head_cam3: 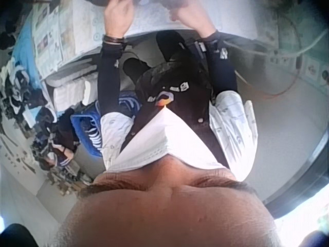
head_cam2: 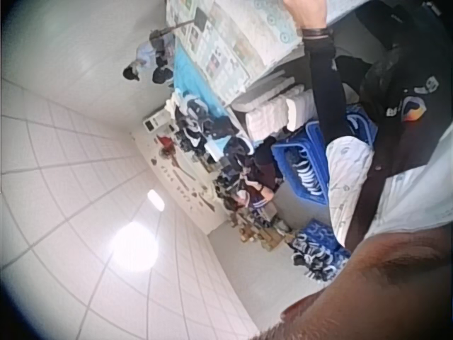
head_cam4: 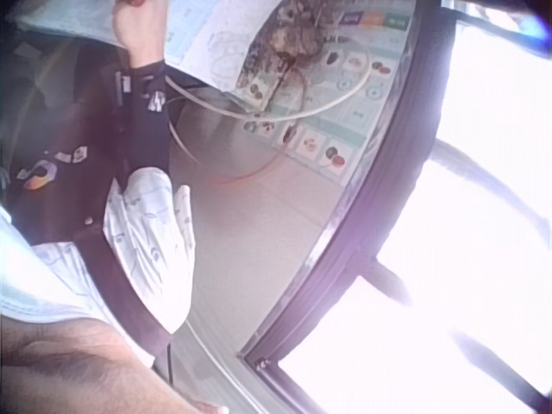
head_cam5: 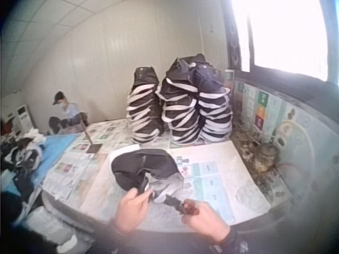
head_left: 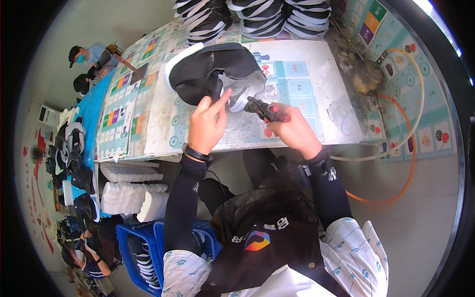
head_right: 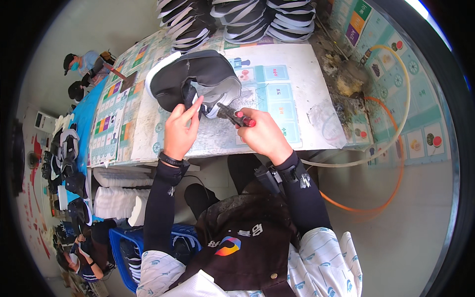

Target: Assembling and finishing shoe uppers by applying adhesives or heat treatment using a handheld tool in a factory setting.

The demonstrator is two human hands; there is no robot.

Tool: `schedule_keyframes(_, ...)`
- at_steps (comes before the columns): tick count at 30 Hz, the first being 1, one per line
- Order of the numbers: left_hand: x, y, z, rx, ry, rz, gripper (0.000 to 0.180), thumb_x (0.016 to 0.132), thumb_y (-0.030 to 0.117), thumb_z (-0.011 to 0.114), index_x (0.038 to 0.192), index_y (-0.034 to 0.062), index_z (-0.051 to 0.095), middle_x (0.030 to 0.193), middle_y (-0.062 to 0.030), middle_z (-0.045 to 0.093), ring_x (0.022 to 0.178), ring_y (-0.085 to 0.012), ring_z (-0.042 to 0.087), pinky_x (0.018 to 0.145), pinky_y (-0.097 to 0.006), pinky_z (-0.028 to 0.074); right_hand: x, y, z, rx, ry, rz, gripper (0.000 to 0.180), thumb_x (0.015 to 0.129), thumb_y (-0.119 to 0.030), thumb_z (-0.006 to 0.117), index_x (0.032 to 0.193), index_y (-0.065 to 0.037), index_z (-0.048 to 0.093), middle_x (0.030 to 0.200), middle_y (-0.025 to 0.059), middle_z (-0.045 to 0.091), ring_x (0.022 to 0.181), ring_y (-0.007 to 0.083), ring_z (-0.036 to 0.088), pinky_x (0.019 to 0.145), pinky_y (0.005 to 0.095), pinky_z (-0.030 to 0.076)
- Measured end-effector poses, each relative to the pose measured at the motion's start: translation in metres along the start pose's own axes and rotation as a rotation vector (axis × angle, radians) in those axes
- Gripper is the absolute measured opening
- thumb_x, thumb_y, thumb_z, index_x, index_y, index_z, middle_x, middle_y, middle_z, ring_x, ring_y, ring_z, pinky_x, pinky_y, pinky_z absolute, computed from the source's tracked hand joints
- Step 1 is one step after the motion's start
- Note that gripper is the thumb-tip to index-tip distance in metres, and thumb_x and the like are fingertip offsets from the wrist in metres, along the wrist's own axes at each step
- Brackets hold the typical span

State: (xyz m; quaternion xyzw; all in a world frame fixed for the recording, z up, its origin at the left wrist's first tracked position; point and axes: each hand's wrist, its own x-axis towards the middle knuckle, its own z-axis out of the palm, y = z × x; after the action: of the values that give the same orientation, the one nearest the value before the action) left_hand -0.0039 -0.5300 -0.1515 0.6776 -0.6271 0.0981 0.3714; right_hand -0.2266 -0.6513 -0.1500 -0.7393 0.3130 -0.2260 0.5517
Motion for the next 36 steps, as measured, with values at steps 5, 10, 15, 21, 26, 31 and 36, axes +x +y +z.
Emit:
schedule_keyframes(5,0.004,0.003,-0.002,-0.001,-0.019,-0.038,0.05,0.094,0.0,0.065,0.14,0.0192,0.07,0.08,-0.0142,0.043,0.067,-0.0322,0.052,0.064,-0.041,0.047,-0.002,-0.019,-0.003,-0.046,0.021,0.067,0.019,0.083,-0.01,0.063,0.095,0.003,0.068,0.086,0.0281,0.068,0.088,0.0509,0.064,0.077,0.0503,0.051)
schedule_keyframes(10,0.012,0.0,-0.002,0.005,-0.016,-0.021,0.05,0.094,0.001,0.065,0.14,0.0193,0.07,0.078,-0.0123,0.041,0.065,-0.0282,0.05,0.062,-0.038,0.045,0.0,-0.004,0.0,-0.147,-0.043,-0.091,0.019,0.083,-0.009,0.061,0.095,0.002,0.068,0.086,0.0284,0.068,0.088,0.0502,0.065,0.076,0.0505,0.051)
schedule_keyframes(15,0.022,0.0,-0.002,-0.011,-0.012,-0.023,0.049,0.095,0.002,0.065,0.14,0.0197,0.07,0.078,-0.0107,0.041,0.063,-0.0247,0.047,0.061,-0.035,0.043,-0.001,-0.006,-0.002,-0.109,0.035,0.083,0.019,0.082,-0.009,0.061,0.095,0.002,0.069,0.086,0.028,0.068,0.087,0.0501,0.065,0.076,0.0496,0.052)
schedule_keyframes(21,0.031,-0.004,-0.002,-0.027,-0.007,-0.061,0.045,0.093,0.003,0.066,0.135,0.0191,0.073,0.079,-0.0137,0.048,0.066,-0.0325,0.056,0.065,-0.042,0.049,0.0,-0.001,0.006,-0.062,-0.064,-0.046,0.016,0.077,-0.007,0.065,0.091,0.001,0.066,0.074,0.0137,0.066,0.07,0.0228,0.063,0.069,0.0357,0.049)
schedule_keyframes(26,0.044,-0.017,0.0,0.173,0.081,-0.017,0.049,0.096,0.006,0.066,0.144,0.0161,0.065,0.077,-0.0133,0.053,0.065,-0.0284,0.057,0.065,-0.039,0.05,0.001,0.002,-0.022,-0.168,0.246,-0.083,0.024,0.083,-0.005,0.06,0.105,0.004,0.067,0.087,0.03,0.067,0.089,0.0514,0.066,0.076,0.0508,0.052)
schedule_keyframes(31,0.083,-0.032,-0.021,0.049,0.242,-0.245,0.05,0.096,0.009,0.068,0.143,0.0022,0.055,0.081,-0.019,0.068,0.072,-0.0386,0.068,0.067,-0.044,0.053,-0.001,0.029,-0.049,-0.53,0.382,-0.177,0.029,0.085,-0.005,0.062,0.113,0.001,0.06,0.099,0.0268,0.068,0.097,0.0486,0.065,0.08,0.0546,0.053)
schedule_keyframes(36,0.106,-0.01,-0.092,-0.013,0.364,-0.178,0.036,0.092,0.01,0.072,0.125,-0.001,0.065,0.079,-0.0121,0.071,0.069,-0.0204,0.069,0.069,-0.033,0.054,0.002,0.087,-0.07,-0.98,0.467,-0.06,0.043,0.081,-0.008,0.068,0.119,0.007,0.054,0.111,0.0257,0.062,0.112,0.0444,0.059,0.097,0.0512,0.051)
